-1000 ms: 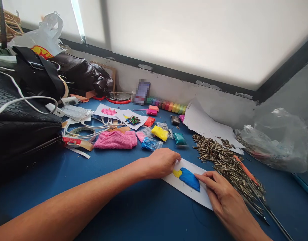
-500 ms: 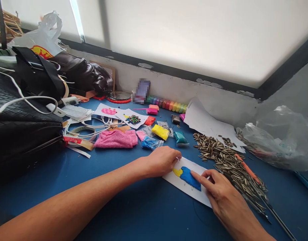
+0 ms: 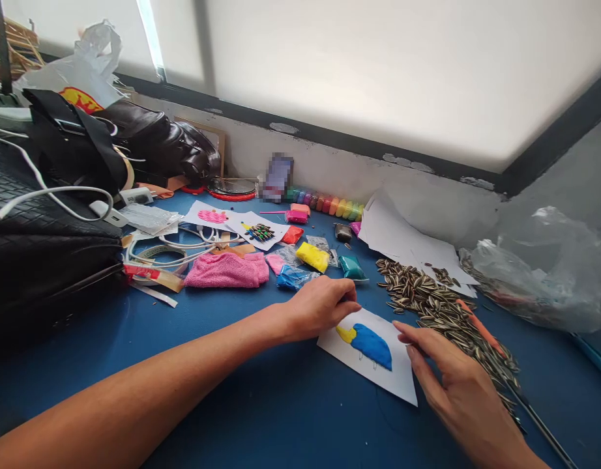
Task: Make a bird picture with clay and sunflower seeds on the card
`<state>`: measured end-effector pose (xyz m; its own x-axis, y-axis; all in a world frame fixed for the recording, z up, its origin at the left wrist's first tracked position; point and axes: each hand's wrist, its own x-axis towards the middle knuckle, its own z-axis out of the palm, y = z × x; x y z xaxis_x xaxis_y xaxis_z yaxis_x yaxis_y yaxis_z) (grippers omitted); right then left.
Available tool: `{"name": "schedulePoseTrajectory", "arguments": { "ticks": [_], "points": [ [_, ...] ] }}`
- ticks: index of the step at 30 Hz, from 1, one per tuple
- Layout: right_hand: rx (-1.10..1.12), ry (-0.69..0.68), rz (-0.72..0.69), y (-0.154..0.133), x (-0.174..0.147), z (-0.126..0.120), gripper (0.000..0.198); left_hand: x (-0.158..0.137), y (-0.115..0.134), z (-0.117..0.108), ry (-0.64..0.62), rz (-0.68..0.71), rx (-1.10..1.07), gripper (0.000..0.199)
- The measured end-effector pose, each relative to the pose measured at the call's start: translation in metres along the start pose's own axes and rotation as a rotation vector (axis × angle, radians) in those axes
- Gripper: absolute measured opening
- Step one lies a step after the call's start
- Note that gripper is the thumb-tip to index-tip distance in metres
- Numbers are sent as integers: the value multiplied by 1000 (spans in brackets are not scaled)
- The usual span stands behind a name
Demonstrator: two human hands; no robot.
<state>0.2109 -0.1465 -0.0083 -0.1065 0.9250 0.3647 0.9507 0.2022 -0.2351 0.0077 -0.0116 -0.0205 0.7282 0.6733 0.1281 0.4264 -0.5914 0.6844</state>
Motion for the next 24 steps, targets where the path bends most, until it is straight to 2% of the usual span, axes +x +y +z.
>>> {"name": "schedulePoseTrajectory", "arguments": {
  "ticks": [3, 5, 8, 12, 14, 20, 22, 24],
  "points": [
    [54, 68, 84, -4, 0, -3, 22, -2, 8, -4, 36, 27, -116, 30],
    [100, 72, 127, -7, 0, -4, 22, -3, 12, -5, 9, 34, -311, 33],
    [214, 25, 190, -16, 3, -4, 24, -7, 19, -5, -107, 27, -574, 20],
    [417, -109, 199, -32, 9, -1, 22, -13, 28, -2, -235, 36, -694, 37],
    [466, -140, 152, -37, 12, 1, 19, -15, 32, 0, -266, 30, -721, 42],
    [475, -33, 37, -41, 23, -1, 18, -13, 31, 7, -221, 62, -803, 39],
    [494, -47, 43, -42, 28, -3, 22, -11, 29, 7, -213, 99, -759, 39],
    [511, -54, 65, -42, 32, -4, 24, -8, 27, 2, -211, 126, -611, 39]
  ]
}}
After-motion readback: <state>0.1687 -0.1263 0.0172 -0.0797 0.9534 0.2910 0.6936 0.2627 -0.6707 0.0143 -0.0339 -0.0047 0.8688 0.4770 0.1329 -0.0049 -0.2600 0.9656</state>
